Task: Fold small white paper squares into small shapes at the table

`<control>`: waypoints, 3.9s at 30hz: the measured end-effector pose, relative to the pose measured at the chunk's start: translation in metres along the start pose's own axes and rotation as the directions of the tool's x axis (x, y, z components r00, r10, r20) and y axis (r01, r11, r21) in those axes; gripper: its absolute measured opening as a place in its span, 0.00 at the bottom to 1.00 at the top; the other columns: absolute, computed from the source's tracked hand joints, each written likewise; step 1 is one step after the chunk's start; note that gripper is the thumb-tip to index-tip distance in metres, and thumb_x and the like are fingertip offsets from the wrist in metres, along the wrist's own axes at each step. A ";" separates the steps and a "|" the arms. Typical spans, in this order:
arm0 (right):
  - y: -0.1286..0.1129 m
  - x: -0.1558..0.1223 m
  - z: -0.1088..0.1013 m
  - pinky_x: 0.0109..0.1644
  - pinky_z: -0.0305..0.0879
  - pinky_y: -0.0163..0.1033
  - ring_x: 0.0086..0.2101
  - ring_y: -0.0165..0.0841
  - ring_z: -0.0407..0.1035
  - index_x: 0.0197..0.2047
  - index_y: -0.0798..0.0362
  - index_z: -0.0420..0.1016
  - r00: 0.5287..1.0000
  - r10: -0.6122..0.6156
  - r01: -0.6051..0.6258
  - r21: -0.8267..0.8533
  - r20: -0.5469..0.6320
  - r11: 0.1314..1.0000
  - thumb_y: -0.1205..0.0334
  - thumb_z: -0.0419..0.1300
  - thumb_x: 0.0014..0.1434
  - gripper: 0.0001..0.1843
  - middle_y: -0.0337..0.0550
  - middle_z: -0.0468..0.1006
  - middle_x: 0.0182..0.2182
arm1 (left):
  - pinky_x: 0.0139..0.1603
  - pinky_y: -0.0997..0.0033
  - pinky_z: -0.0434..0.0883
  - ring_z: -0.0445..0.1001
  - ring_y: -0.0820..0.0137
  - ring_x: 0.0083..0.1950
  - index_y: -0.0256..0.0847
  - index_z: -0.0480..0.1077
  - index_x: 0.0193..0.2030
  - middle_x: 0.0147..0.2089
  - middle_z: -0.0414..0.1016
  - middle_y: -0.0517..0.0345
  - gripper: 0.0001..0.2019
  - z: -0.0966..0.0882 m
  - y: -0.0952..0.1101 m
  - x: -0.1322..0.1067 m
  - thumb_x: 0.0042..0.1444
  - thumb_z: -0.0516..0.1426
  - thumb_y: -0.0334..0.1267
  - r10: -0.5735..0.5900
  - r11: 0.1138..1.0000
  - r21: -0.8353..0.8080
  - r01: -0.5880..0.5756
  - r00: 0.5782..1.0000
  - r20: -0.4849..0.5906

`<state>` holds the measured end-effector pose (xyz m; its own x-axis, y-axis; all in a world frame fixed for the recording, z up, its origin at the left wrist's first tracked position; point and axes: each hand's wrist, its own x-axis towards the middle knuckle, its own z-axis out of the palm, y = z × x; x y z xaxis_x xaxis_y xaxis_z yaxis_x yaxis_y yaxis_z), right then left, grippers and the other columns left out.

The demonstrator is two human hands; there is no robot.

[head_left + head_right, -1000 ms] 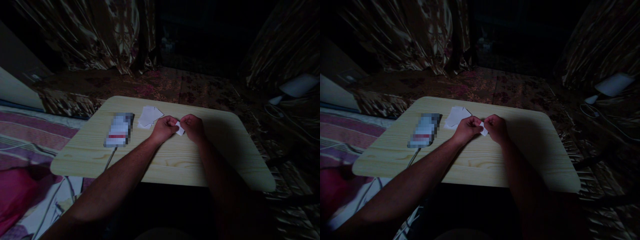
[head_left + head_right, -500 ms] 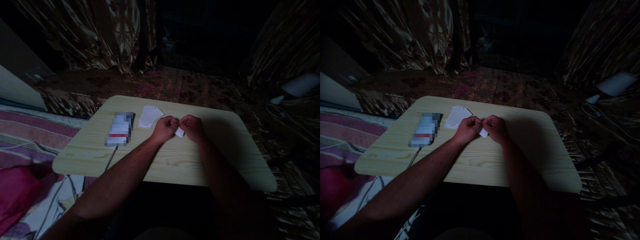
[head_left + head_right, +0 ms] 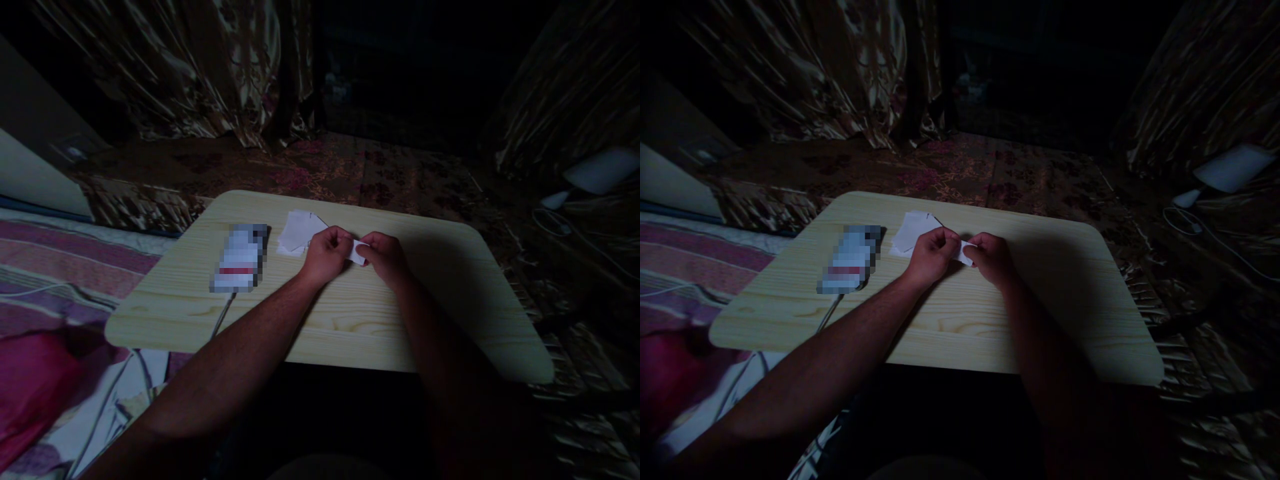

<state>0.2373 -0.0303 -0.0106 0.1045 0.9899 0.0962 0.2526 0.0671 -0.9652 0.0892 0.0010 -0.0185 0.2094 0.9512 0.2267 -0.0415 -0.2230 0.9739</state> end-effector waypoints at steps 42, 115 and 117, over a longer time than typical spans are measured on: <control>0.004 -0.002 0.010 0.25 0.60 0.33 0.21 0.29 0.65 0.29 0.53 0.70 0.999 -0.017 0.018 0.033 -0.028 0.999 0.62 0.60 0.45 0.06 0.33 0.70 0.19 | 0.27 0.76 0.62 0.65 0.76 0.26 0.37 0.71 0.30 0.25 0.70 0.61 0.08 0.003 -0.003 -0.001 0.53 0.58 0.40 0.072 0.997 0.023 -0.070 0.994 -0.083; 0.003 -0.004 0.008 0.26 0.56 0.34 0.23 0.30 0.63 0.29 0.52 0.71 0.985 -0.121 0.108 -0.105 -0.126 0.989 0.60 0.58 0.48 0.05 0.35 0.70 0.20 | 0.27 0.76 0.61 0.62 0.76 0.25 0.38 0.71 0.30 0.24 0.68 0.63 0.08 0.002 -0.004 0.000 0.52 0.59 0.41 0.034 0.998 -0.058 -0.036 0.999 -0.037; 0.003 -0.004 0.008 0.26 0.56 0.34 0.23 0.30 0.63 0.28 0.52 0.72 0.982 -0.139 0.125 -0.112 -0.130 0.986 0.60 0.59 0.48 0.05 0.35 0.69 0.20 | 0.26 0.76 0.61 0.62 0.76 0.25 0.38 0.71 0.30 0.24 0.68 0.63 0.08 0.002 -0.004 -0.001 0.52 0.59 0.41 0.033 0.998 -0.047 -0.035 0.999 -0.034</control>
<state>0.2303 -0.0329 -0.0160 0.1922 0.9462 0.2604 0.3698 0.1760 -0.9123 0.0916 0.0010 -0.0228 0.1744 0.9501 0.2588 -0.0946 -0.2454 0.9648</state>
